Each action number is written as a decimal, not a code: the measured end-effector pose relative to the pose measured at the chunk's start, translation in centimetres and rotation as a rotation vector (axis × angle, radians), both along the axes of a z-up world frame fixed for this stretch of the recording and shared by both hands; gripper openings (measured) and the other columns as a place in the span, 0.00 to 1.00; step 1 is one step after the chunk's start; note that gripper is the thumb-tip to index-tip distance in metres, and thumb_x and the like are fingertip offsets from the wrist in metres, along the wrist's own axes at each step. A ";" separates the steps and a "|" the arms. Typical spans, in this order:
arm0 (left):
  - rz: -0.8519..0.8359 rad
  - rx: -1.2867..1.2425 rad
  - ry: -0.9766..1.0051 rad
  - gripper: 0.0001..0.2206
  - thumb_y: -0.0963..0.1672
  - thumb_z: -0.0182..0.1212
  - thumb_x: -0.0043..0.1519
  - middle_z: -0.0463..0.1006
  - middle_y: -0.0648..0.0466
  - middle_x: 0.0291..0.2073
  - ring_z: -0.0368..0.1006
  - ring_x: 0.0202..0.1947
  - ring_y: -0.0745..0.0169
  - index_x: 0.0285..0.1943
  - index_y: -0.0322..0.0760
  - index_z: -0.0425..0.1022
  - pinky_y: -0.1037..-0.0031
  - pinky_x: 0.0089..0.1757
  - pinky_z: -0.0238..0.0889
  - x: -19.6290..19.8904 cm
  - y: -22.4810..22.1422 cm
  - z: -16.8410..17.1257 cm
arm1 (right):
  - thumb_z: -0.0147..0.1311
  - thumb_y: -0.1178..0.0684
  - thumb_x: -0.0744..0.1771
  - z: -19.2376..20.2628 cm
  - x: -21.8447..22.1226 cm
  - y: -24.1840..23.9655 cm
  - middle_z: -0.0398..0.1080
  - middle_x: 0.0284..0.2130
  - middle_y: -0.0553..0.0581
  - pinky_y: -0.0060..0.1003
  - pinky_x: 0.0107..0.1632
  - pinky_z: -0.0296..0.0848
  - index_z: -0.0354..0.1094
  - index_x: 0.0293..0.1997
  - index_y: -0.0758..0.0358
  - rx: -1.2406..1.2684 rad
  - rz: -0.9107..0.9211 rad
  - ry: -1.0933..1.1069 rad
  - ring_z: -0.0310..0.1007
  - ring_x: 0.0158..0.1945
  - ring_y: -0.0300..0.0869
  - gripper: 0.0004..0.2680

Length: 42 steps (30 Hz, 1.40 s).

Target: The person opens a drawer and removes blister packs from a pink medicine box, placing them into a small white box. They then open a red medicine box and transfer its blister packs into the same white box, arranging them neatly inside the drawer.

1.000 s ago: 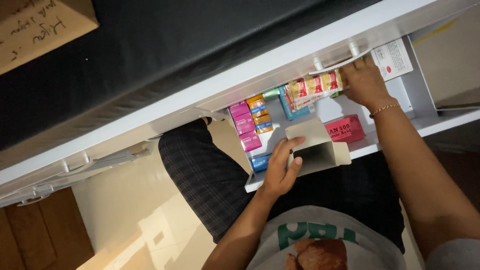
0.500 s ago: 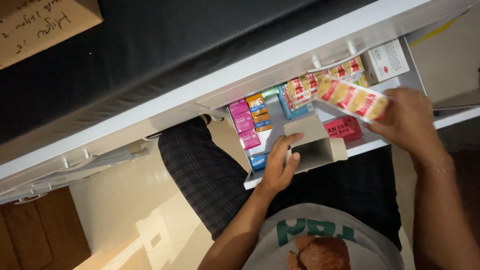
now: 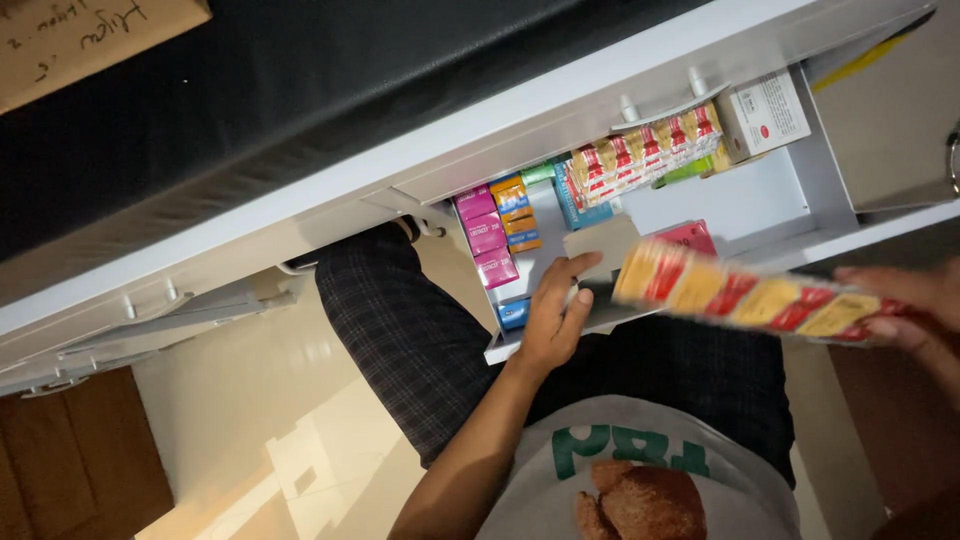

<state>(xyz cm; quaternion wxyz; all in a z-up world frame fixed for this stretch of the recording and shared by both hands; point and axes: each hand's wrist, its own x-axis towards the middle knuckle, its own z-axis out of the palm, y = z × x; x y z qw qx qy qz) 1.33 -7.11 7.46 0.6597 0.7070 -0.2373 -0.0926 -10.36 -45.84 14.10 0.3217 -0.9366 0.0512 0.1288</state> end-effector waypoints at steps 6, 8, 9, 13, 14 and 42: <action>0.000 0.002 0.022 0.21 0.48 0.40 0.73 0.68 0.46 0.41 0.64 0.41 0.54 0.65 0.26 0.67 0.66 0.48 0.59 0.1 0.0 0.4 | 0.56 0.29 0.59 6.6 3.5 6.7 0.75 0.22 0.31 0.25 0.40 0.71 0.46 0.69 0.12 -0.762 0.485 0.309 0.71 0.28 0.25 0.31; 0.004 0.001 0.019 0.21 0.49 0.40 0.74 0.67 0.49 0.37 0.62 0.38 0.56 0.65 0.27 0.68 0.67 0.46 0.58 0.1 0.0 -0.4 | 0.49 0.40 0.63 7.0 3.8 7.6 0.70 0.20 0.38 0.29 0.34 0.68 0.54 0.67 0.23 -0.643 0.533 0.043 0.66 0.23 0.30 0.23; 0.007 -0.001 0.013 0.21 0.49 0.39 0.74 0.65 0.52 0.34 0.61 0.35 0.58 0.65 0.28 0.68 0.68 0.44 0.57 0.1 0.0 -0.8 | 0.44 0.52 0.67 7.1 3.9 7.9 0.66 0.18 0.45 0.33 0.28 0.66 0.63 0.65 0.33 -0.517 0.559 -0.227 0.61 0.18 0.35 0.18; 0.006 -0.050 0.021 0.20 0.48 0.40 0.74 0.67 0.49 0.38 0.62 0.39 0.57 0.65 0.28 0.68 0.67 0.46 0.58 0.1 0.0 -0.3 | 0.46 0.49 0.67 9.2 5.2 11.4 0.65 0.31 0.44 0.35 0.43 0.70 0.54 0.68 0.29 -0.962 0.725 -0.138 0.66 0.31 0.35 0.20; 0.007 -0.049 0.022 0.20 0.48 0.39 0.74 0.67 0.50 0.37 0.62 0.39 0.57 0.65 0.28 0.68 0.68 0.46 0.58 0.0 0.0 -0.3 | 0.48 0.47 0.66 10.5 6.0 12.8 0.70 0.35 0.42 0.39 0.51 0.70 0.57 0.64 0.29 -1.037 0.735 -0.052 0.72 0.37 0.33 0.19; 0.071 -0.019 -0.046 0.12 0.42 0.47 0.72 0.68 0.42 0.54 0.68 0.49 0.49 0.58 0.29 0.72 0.66 0.52 0.65 -0.4 0.1 -1.3 | 0.55 0.50 0.64 6.4 12.4 18.7 0.61 0.54 0.60 0.27 0.32 0.83 0.62 0.64 0.55 -0.109 0.596 -0.170 0.77 0.34 0.40 0.20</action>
